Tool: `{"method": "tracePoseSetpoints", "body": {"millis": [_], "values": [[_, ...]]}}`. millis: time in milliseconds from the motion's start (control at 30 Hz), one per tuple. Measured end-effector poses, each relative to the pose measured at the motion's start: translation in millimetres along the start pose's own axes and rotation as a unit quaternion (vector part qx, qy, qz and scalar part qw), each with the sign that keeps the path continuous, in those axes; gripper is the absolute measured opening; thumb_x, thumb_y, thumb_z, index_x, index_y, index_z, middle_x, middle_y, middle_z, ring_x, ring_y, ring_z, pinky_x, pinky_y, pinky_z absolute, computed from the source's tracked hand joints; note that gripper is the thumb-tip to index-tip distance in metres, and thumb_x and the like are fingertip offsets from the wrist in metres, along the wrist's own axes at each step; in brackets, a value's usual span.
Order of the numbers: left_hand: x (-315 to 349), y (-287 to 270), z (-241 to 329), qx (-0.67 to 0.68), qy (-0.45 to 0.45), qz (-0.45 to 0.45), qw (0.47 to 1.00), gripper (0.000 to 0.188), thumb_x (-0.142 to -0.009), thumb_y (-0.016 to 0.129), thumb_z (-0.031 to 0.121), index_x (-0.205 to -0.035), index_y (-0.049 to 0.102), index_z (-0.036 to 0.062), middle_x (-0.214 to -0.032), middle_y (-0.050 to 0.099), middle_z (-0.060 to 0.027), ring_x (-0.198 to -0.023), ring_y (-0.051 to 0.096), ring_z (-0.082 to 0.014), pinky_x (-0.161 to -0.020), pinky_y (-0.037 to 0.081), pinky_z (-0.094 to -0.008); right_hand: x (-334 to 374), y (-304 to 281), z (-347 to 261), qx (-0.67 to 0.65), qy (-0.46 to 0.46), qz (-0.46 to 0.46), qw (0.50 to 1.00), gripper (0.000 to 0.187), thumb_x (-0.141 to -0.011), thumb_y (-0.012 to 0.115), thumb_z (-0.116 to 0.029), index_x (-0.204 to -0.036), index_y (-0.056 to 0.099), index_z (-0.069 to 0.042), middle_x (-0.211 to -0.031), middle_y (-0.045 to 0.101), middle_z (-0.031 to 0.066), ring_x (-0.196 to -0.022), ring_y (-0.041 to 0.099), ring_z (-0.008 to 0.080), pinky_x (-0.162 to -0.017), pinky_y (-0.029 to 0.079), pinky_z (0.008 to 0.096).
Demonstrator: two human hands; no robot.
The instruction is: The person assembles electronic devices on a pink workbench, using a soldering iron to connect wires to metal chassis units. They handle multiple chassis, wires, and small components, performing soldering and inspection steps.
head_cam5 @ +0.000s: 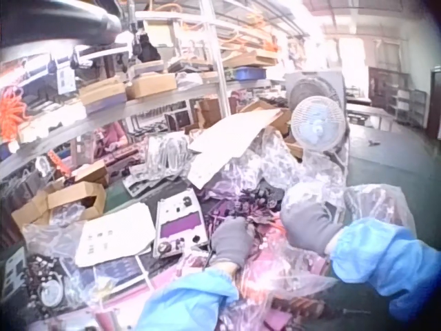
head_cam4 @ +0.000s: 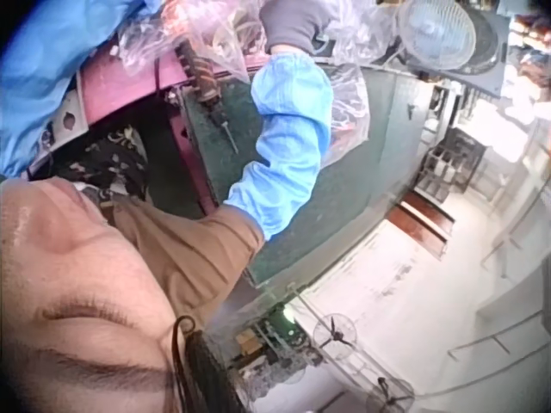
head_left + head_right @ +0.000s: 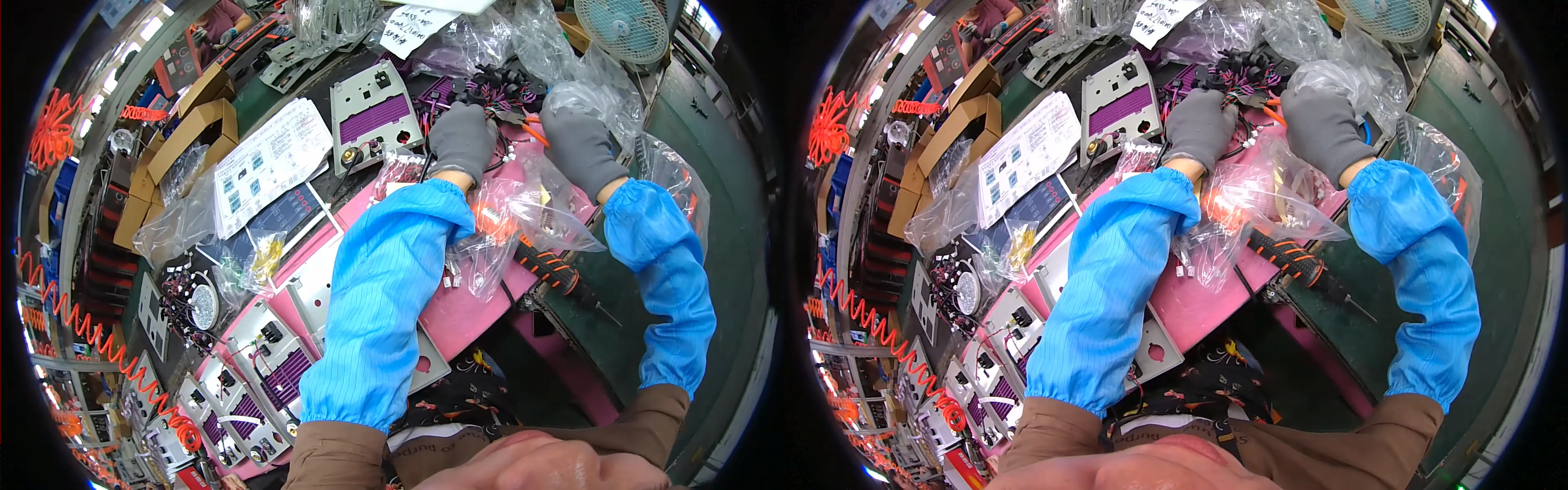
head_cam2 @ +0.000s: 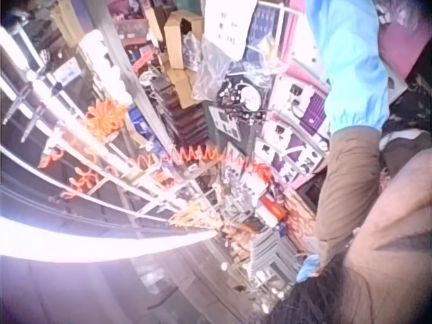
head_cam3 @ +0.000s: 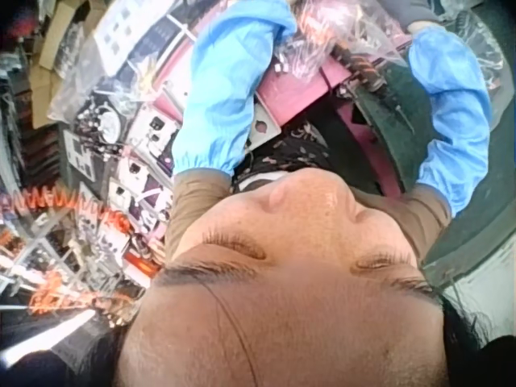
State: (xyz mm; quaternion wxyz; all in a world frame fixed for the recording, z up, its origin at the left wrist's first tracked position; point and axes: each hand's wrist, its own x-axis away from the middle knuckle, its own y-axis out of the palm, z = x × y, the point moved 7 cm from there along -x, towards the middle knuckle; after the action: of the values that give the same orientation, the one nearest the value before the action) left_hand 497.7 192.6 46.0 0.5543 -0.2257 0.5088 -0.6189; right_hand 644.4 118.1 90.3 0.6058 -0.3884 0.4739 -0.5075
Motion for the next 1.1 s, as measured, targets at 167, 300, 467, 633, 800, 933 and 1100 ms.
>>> {"method": "tracePoseSetpoints", "body": {"millis": [167,300,467,633,800,933,1100], "values": [[-1,-1,-2,0.008,0.02,0.003,1.0,0.03,-0.085,0.066,0.039,-0.1,0.071,0.0137,-0.102,0.066,-0.0136,-0.092,0.066,-0.0336,-0.077,0.053,-0.0453,-1,-1,6,-0.055,0.007,-0.012,0.998,0.042,-0.075,0.075,-0.025,-0.112,0.061,-0.01,-0.095,0.066,0.0152,-0.088,0.066,0.0374,-0.075,0.051,0.0481],[-1,4,-6,0.007,0.028,0.016,0.999,0.03,-0.085,0.066,0.04,-0.1,0.071,0.0138,-0.101,0.065,-0.0133,-0.092,0.066,-0.0333,-0.077,0.054,-0.0446,-7,-5,-3,-0.034,0.022,-0.037,0.998,0.039,-0.075,0.075,-0.025,-0.109,0.063,-0.009,-0.099,0.065,0.017,-0.09,0.066,0.0373,-0.076,0.051,0.0482],[0,4,-2,0.01,0.025,0.019,0.999,0.03,-0.085,0.066,0.039,-0.099,0.071,0.0136,-0.102,0.065,-0.013,-0.091,0.067,-0.0335,-0.075,0.054,-0.0455,-9,-10,-7,0.003,-0.01,0.009,1.0,0.028,-0.076,0.07,-0.023,-0.1,0.067,-0.009,-0.093,0.068,0.0161,-0.084,0.068,0.0357,-0.072,0.052,0.0473],[0,2,-5,-0.004,0.016,0.012,1.0,0.031,-0.085,0.066,0.04,-0.1,0.071,0.013,-0.102,0.065,-0.0137,-0.091,0.067,-0.0338,-0.074,0.054,-0.0466,-6,-10,-7,0.0,-0.029,0.011,1.0,0.031,-0.074,0.075,-0.022,-0.101,0.064,-0.009,-0.09,0.066,0.0141,-0.082,0.067,0.0349,-0.071,0.052,0.0451],[0,2,-3,0.009,0.008,0.015,1.0,0.032,-0.085,0.065,0.041,-0.1,0.071,0.0132,-0.102,0.066,-0.0137,-0.092,0.067,-0.0339,-0.075,0.054,-0.0461,-7,-8,-10,0.063,-0.055,0.045,0.995,0.017,-0.08,0.063,-0.016,-0.094,0.064,-0.006,-0.085,0.068,0.0155,-0.076,0.069,0.0355,-0.064,0.052,0.047],[0,3,-4,0.009,0.009,0.019,1.0,0.032,-0.086,0.065,0.041,-0.1,0.071,0.0133,-0.101,0.066,-0.0132,-0.092,0.067,-0.0334,-0.075,0.054,-0.0458,-7,-4,-12,0.089,-0.046,0.054,0.993,0.015,-0.081,0.063,-0.017,-0.092,0.063,-0.006,-0.083,0.068,0.0156,-0.076,0.069,0.0355,-0.064,0.053,0.0469],[0,3,-7,0.009,-0.003,0.014,1.0,0.032,-0.086,0.065,0.041,-0.101,0.071,0.0131,-0.104,0.066,-0.0133,-0.093,0.067,-0.0325,-0.075,0.054,-0.0453,-8,-3,-6,0.008,-0.034,-0.046,0.998,0.022,-0.08,0.064,-0.022,-0.096,0.067,-0.008,-0.088,0.069,0.0165,-0.082,0.068,0.0369,-0.073,0.053,0.0469]]}}
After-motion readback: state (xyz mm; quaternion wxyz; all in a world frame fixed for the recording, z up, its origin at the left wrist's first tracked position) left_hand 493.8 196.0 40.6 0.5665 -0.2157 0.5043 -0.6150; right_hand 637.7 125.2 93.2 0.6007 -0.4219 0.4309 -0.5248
